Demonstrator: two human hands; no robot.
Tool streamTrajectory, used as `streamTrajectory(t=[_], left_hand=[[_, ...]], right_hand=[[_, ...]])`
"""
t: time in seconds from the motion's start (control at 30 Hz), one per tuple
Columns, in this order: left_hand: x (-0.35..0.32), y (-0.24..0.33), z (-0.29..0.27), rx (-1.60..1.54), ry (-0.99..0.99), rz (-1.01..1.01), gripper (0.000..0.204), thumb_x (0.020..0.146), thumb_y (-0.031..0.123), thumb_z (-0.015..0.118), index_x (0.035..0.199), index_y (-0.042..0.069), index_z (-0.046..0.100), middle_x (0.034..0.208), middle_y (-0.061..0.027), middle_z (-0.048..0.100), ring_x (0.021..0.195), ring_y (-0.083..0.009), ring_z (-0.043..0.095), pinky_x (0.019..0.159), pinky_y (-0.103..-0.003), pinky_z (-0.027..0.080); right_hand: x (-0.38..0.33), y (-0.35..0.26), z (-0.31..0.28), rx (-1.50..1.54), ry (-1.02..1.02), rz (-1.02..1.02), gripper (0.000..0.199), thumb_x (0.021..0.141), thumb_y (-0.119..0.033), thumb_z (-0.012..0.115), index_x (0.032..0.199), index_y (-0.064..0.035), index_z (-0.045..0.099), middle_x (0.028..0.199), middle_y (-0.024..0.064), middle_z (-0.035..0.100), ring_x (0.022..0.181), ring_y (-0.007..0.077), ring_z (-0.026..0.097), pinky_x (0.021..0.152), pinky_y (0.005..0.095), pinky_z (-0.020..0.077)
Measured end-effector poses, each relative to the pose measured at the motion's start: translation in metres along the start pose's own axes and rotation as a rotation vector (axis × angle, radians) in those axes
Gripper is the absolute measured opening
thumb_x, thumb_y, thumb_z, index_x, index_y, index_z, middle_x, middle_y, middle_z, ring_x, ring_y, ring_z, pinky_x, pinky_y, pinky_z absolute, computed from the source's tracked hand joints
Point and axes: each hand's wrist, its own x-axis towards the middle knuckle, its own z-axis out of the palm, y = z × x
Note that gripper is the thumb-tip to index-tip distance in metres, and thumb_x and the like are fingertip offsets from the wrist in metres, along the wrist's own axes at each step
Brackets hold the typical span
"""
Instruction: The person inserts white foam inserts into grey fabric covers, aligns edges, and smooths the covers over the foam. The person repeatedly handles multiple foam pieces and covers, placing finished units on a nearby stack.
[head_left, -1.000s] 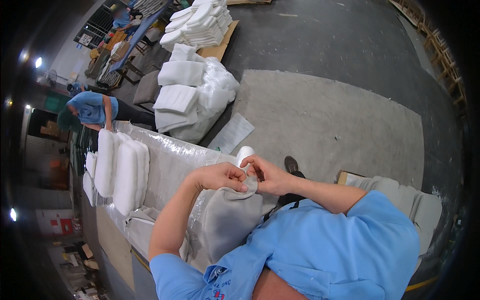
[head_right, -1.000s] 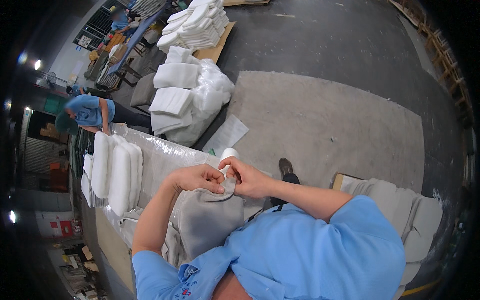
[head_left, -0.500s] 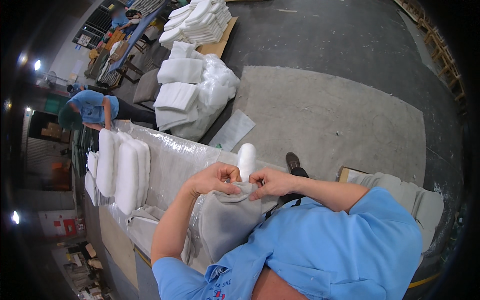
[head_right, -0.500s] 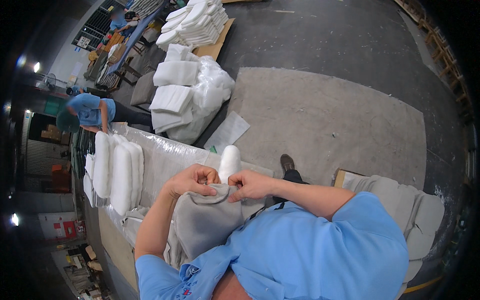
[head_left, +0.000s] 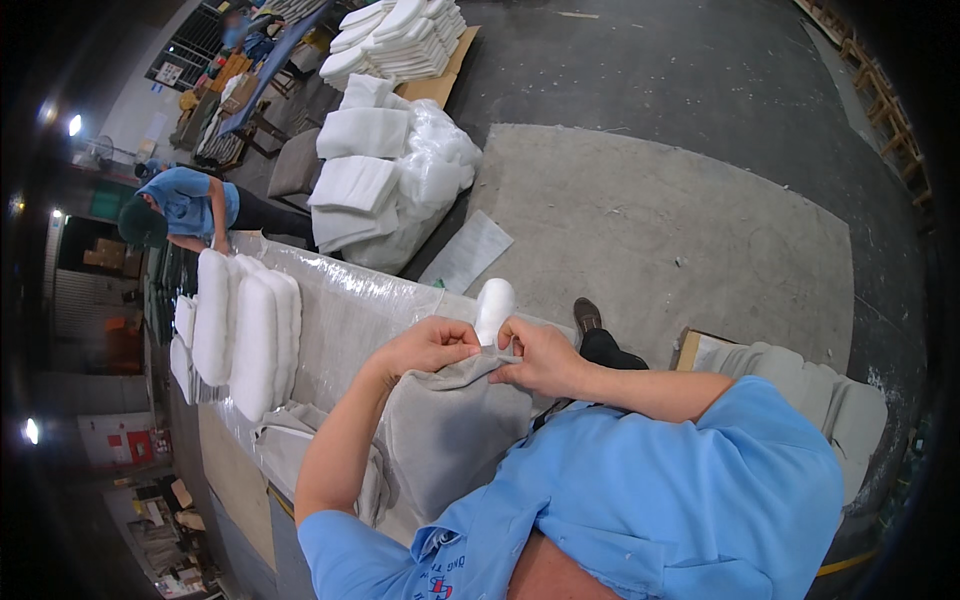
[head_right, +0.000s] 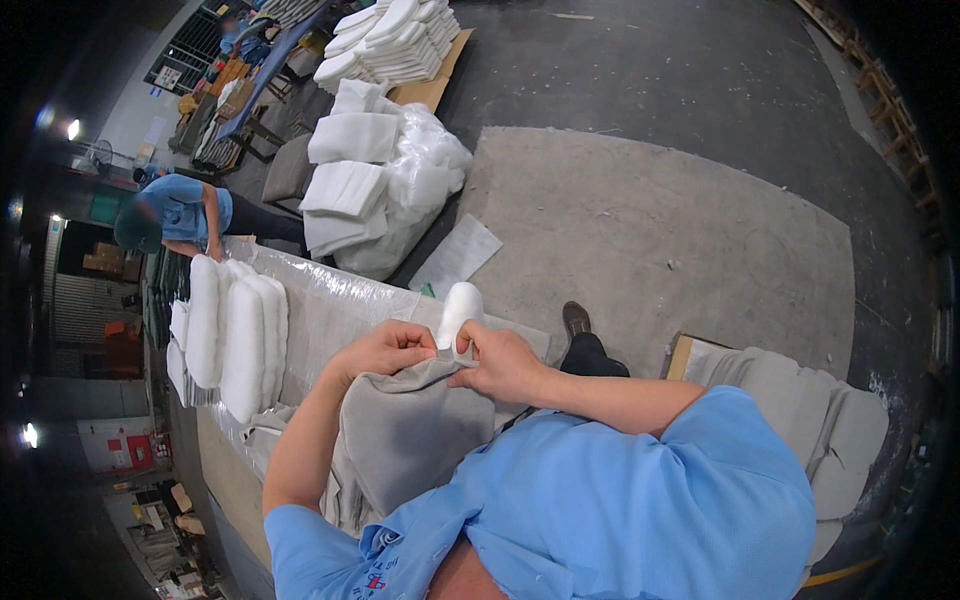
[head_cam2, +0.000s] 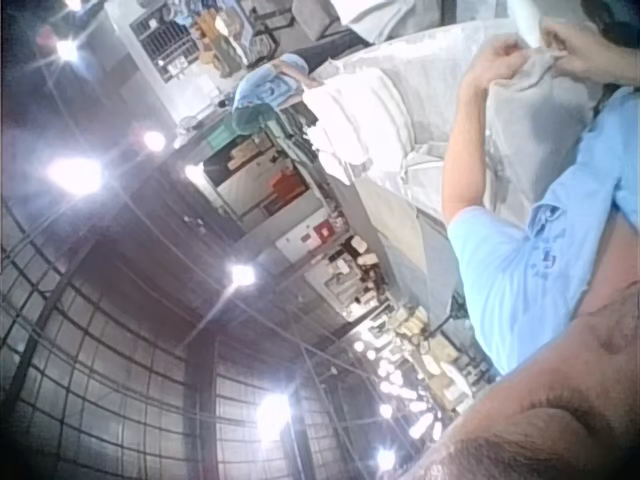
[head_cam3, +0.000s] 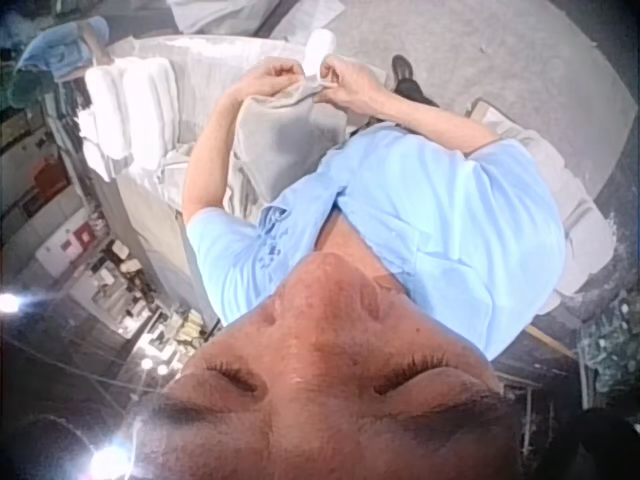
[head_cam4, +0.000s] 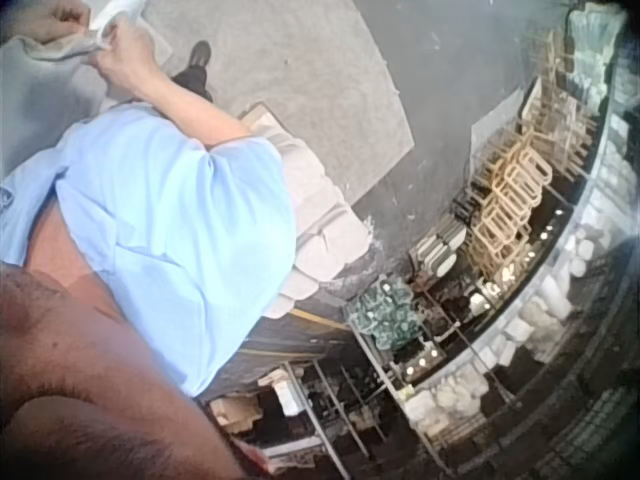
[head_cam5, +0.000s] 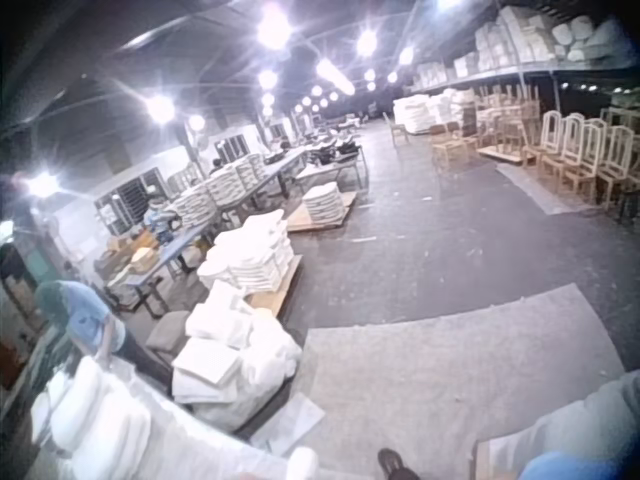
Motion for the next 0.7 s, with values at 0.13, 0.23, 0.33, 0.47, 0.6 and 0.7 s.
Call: streamTrajectory(t=[0.13, 0.23, 0.33, 0.47, 0.6, 0.7], left_hand=[[0.006, 0.008, 0.007, 0.069, 0.101, 0.084, 0.01, 0.102, 0.011, 0.07, 0.1, 0.001, 0.071, 0.087, 0.0031, 0.068, 0.08, -0.0056, 0.058, 0.072, -0.024, 0.047], [0.007, 0.006, 0.009, 0.178, 0.161, 0.175, 0.009, 0.1, 0.009, 0.069, 0.098, 0.0, 0.071, 0.086, -0.001, 0.07, 0.082, -0.0097, 0.061, 0.075, -0.027, 0.05], [0.005, 0.004, 0.01, 0.233, 0.216, 0.193, 0.009, 0.1, 0.009, 0.069, 0.097, 0.0, 0.07, 0.086, -0.0015, 0.07, 0.083, -0.0105, 0.061, 0.077, -0.028, 0.05], [0.01, -0.008, 0.002, 0.091, 0.136, 0.159, 0.012, 0.102, 0.012, 0.068, 0.096, 0.002, 0.071, 0.086, 0.0008, 0.068, 0.083, -0.0085, 0.06, 0.077, -0.027, 0.05], [0.015, 0.005, -0.004, 0.065, -0.022, -0.073, 0.024, 0.105, 0.025, 0.067, 0.093, 0.004, 0.071, 0.082, 0.0051, 0.064, 0.078, -0.0061, 0.056, 0.072, -0.027, 0.048], [0.018, 0.013, -0.002, 0.172, -0.145, -0.168, 0.032, 0.105, 0.033, 0.067, 0.091, 0.005, 0.071, 0.078, 0.0071, 0.061, 0.075, -0.0054, 0.053, 0.069, -0.028, 0.046]], right_hand=[[0.008, 0.023, 0.004, 0.263, -0.144, 0.138, 0.037, 0.08, -0.031, 0.093, 0.097, -0.0091, 0.068, 0.08, 0.0007, 0.066, 0.075, 0.0171, 0.064, 0.067, 0.0348, 0.0478], [0.01, 0.028, 0.002, 0.538, -0.322, 0.272, 0.034, 0.084, -0.03, 0.091, 0.103, -0.0093, 0.072, 0.086, -0.0029, 0.068, 0.079, 0.013, 0.063, 0.071, 0.0323, 0.0483], [0.005, 0.026, -0.004, 0.742, -0.362, 0.441, 0.031, 0.087, -0.026, 0.089, 0.106, -0.0099, 0.071, 0.095, -0.0043, 0.07, 0.085, 0.0103, 0.062, 0.076, 0.0292, 0.0467], [-0.003, 0.03, 0.008, 1.046, -0.242, 0.406, 0.026, 0.091, -0.02, 0.086, 0.108, -0.0107, 0.069, 0.101, -0.0044, 0.07, 0.09, 0.0077, 0.06, 0.079, 0.0251, 0.0439], [-0.006, 0.032, 0.017, 0.954, -0.066, 0.199, 0.021, 0.093, -0.016, 0.084, 0.105, -0.009, 0.068, 0.096, -0.0034, 0.069, 0.086, 0.0065, 0.06, 0.076, 0.0241, 0.0459], [-0.007, 0.031, 0.015, 0.693, 0.005, 0.082, 0.022, 0.092, -0.015, 0.084, 0.104, -0.0071, 0.067, 0.091, -0.0031, 0.068, 0.082, 0.0059, 0.059, 0.073, 0.0239, 0.0469]])
